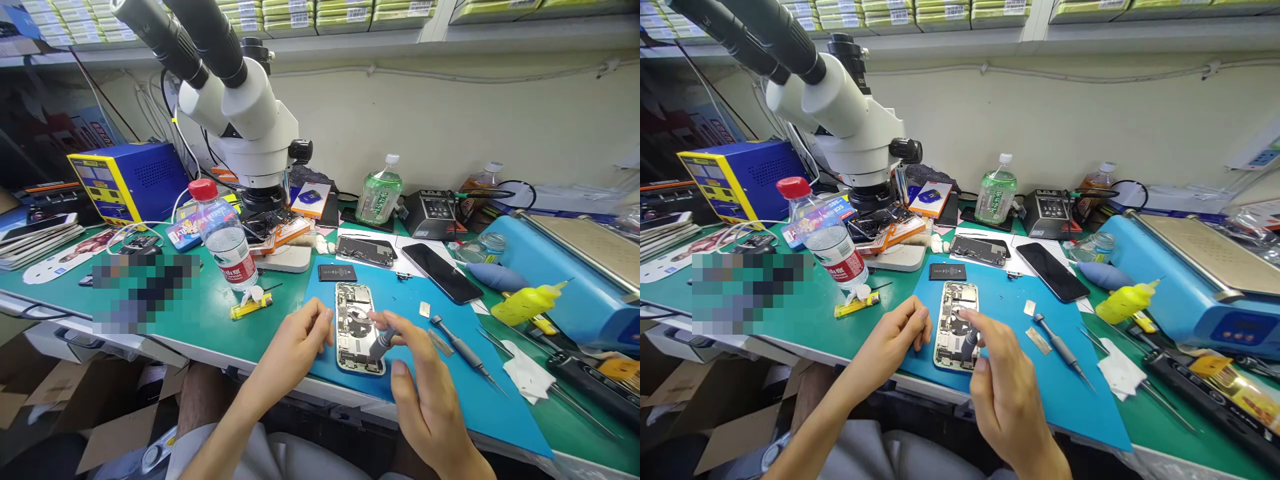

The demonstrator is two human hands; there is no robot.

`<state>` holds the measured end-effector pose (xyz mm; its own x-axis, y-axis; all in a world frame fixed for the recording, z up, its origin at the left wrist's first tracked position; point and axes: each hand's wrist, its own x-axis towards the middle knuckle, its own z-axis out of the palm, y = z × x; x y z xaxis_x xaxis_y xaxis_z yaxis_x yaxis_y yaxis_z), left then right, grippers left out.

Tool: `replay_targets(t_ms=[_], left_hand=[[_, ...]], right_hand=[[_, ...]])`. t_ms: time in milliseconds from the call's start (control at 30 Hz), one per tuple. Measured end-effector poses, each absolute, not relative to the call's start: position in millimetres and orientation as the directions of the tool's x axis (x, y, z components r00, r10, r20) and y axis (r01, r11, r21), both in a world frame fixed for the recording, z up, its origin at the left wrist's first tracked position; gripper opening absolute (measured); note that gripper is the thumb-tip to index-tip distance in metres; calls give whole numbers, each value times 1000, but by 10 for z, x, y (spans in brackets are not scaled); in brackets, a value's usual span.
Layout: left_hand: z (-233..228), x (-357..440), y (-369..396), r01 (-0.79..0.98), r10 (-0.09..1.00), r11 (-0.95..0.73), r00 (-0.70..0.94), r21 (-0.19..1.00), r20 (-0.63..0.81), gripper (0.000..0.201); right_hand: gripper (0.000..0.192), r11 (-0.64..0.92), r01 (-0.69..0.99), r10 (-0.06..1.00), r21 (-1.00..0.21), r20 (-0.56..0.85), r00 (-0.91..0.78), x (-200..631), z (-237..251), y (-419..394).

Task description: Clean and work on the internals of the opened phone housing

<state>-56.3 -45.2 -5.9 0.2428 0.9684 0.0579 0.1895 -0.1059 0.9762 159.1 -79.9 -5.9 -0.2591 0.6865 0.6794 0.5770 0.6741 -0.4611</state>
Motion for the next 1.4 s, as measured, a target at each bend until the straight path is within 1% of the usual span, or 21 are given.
replay_targets(t_ms=[133, 267, 367, 433, 467, 533, 600, 667, 733, 867, 967, 1067, 1200, 1400], left_hand=[[-96, -552, -434, 176, 965, -109, 255, 978, 61, 45], [-118, -553, -420, 175, 955, -126, 287, 976, 72, 37], [-104, -548, -429, 187, 946, -147, 312, 971, 83, 29], [-79, -534, -445, 204, 941, -174, 323, 963, 101, 22], [-63, -524, -454, 217, 937, -194, 329, 957, 116, 19], [-31, -499, -472, 251, 926, -244, 346, 937, 148, 17], [-5, -469, -485, 290, 914, -287, 368, 913, 171, 19], [8, -435, -487, 324, 904, -315, 387, 892, 179, 20], [11, -399, -480, 347, 896, -332, 406, 877, 178, 21], [0, -344, -479, 383, 890, -342, 424, 858, 166, 20], [-5, -337, -510, 415, 900, -336, 406, 845, 159, 17], [-4, -353, -548, 425, 914, -314, 378, 849, 149, 19], [6, -372, -570, 408, 914, -291, 386, 866, 125, 27], [14, -376, -563, 403, 921, -263, 376, 876, 104, 32]], right_hand=[[69, 694, 565, 661, -446, 706, -254, 1602, -70, -821], [64, 694, 538, 675, -479, 693, -253, 1623, -103, -836], [70, 690, 569, 663, -448, 706, -248, 1612, -122, -830], [69, 661, 587, 682, -468, 701, -209, 1594, -121, -821], [66, 635, 587, 707, -501, 684, -181, 1585, -115, -815], [59, 562, 549, 784, -618, 611, -114, 1570, -99, -802], [53, 478, 441, 856, -760, 515, -40, 1562, -81, -784], [49, 425, 292, 893, -857, 449, 18, 1562, -69, -763], [48, 411, 191, 903, -891, 427, 53, 1563, -64, -747], [46, 400, 146, 908, -905, 413, 71, 1565, -58, -745], [48, 412, 199, 882, -889, 444, 159, 1578, -54, -771], [49, 415, 331, 840, -847, 497, 217, 1599, -80, -800], [48, 409, 459, 837, -789, 524, 155, 1608, -147, -826], [49, 418, 523, 823, -743, 553, 127, 1594, -180, -829]])
